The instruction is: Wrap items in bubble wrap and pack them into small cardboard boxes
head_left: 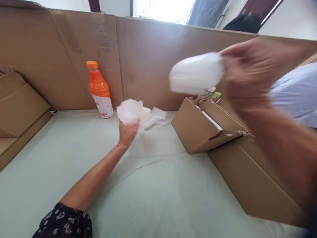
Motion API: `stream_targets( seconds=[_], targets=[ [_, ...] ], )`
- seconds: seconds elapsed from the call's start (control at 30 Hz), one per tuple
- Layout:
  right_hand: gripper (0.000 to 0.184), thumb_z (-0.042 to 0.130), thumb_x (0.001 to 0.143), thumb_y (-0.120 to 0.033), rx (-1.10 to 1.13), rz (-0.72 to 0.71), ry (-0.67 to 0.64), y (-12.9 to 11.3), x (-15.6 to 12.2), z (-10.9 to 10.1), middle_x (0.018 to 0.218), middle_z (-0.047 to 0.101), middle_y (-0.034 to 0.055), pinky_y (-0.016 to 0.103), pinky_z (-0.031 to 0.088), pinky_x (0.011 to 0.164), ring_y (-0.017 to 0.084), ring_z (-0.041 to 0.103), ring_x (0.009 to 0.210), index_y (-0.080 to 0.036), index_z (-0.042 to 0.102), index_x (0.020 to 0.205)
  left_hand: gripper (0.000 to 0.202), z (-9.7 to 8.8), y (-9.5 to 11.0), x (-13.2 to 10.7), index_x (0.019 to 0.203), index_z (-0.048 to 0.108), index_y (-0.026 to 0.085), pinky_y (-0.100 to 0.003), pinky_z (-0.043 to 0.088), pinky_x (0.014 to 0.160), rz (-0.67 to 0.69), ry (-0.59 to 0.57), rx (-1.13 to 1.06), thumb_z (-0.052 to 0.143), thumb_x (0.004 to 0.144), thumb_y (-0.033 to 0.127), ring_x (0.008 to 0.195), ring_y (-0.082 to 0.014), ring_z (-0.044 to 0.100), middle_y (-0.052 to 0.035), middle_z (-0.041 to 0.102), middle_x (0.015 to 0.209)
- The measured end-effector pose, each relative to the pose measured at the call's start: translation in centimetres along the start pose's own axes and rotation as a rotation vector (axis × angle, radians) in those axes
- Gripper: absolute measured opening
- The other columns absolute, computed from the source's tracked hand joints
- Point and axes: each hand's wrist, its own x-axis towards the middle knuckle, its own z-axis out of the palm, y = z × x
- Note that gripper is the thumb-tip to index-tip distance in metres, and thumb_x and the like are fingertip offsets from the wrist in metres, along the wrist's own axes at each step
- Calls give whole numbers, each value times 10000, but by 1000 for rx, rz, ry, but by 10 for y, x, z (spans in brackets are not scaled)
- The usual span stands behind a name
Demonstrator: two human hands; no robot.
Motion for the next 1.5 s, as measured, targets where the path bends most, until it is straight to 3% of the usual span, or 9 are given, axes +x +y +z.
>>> stream_targets(
  seconds=[0.07,0.23,0.5,0.77,0.9,1.07,1.23,1.4,1.5],
  targets=[
    [295,475,960,-179,60,-3,5,-30,-3,52,1251,674,135,410,386,1102,256,567,1200,-137,702,1144,848,-20,-6,41,1538,285,108,-523,300,1219,95,68,283,683,811,286,1488,-345,358,-243,375,1581],
    [192,580,880,-253,251,-2,-416,-43,-39,167,1045,775,25,367,517,969,218,698,1020,-232,769,908,938,-61,-46,74,1521,390,153,-691,209,1170,123,-310,750,812,692,279,1488,-500,278,-268,243,1641],
    [462,578,889,-400,51,378,-418,45,-75,230,1358,628,205,567,462,1043,369,581,1266,-147,646,1270,671,-77,-94,24,1507,447,252,-668,159,1189,396,-429,795,645,873,350,1544,-421,164,-171,160,1694],
    [520,453,952,-433,92,344,-549,-18,-99,303,1531,506,124,504,371,1139,329,469,1400,-236,567,1419,476,-64,-102,56,1357,600,186,-663,181,1187,314,-393,879,531,917,353,1477,-414,327,-193,390,1596],
    [572,441,961,-434,100,358,-523,-22,-108,282,1602,393,154,537,347,1142,345,414,1441,-220,492,1489,517,-83,-97,27,1387,561,154,-579,250,1194,371,-303,856,546,905,341,1463,-388,357,-212,345,1609],
    [531,473,974,-414,79,240,-618,-13,-133,246,1605,394,162,524,313,1163,334,385,1463,-202,535,1458,450,-100,-97,-16,1341,593,199,-613,314,1154,413,-471,836,498,947,395,1403,-385,441,-189,495,1508],
    [477,480,975,-354,11,258,-561,-17,-148,192,1575,443,157,456,365,1130,300,454,1413,-188,582,1411,492,-105,-96,-35,1405,525,202,-579,390,1119,546,-267,720,527,948,383,1380,-385,472,-200,463,1524],
    [462,569,904,-298,-277,62,-194,-3,-152,83,1585,424,148,523,297,1144,344,377,1456,-204,601,1354,534,-107,-78,-84,1473,482,257,-542,322,1192,768,-543,621,548,951,347,1459,-341,398,-149,421,1584],
    [538,631,850,-327,-523,199,-118,25,-135,35,1370,613,232,572,386,1006,422,551,1257,-146,576,1354,547,-84,-63,-89,1469,503,244,-526,270,1222,712,-752,624,563,943,386,1489,-327,360,-139,391,1612]
  ],
)
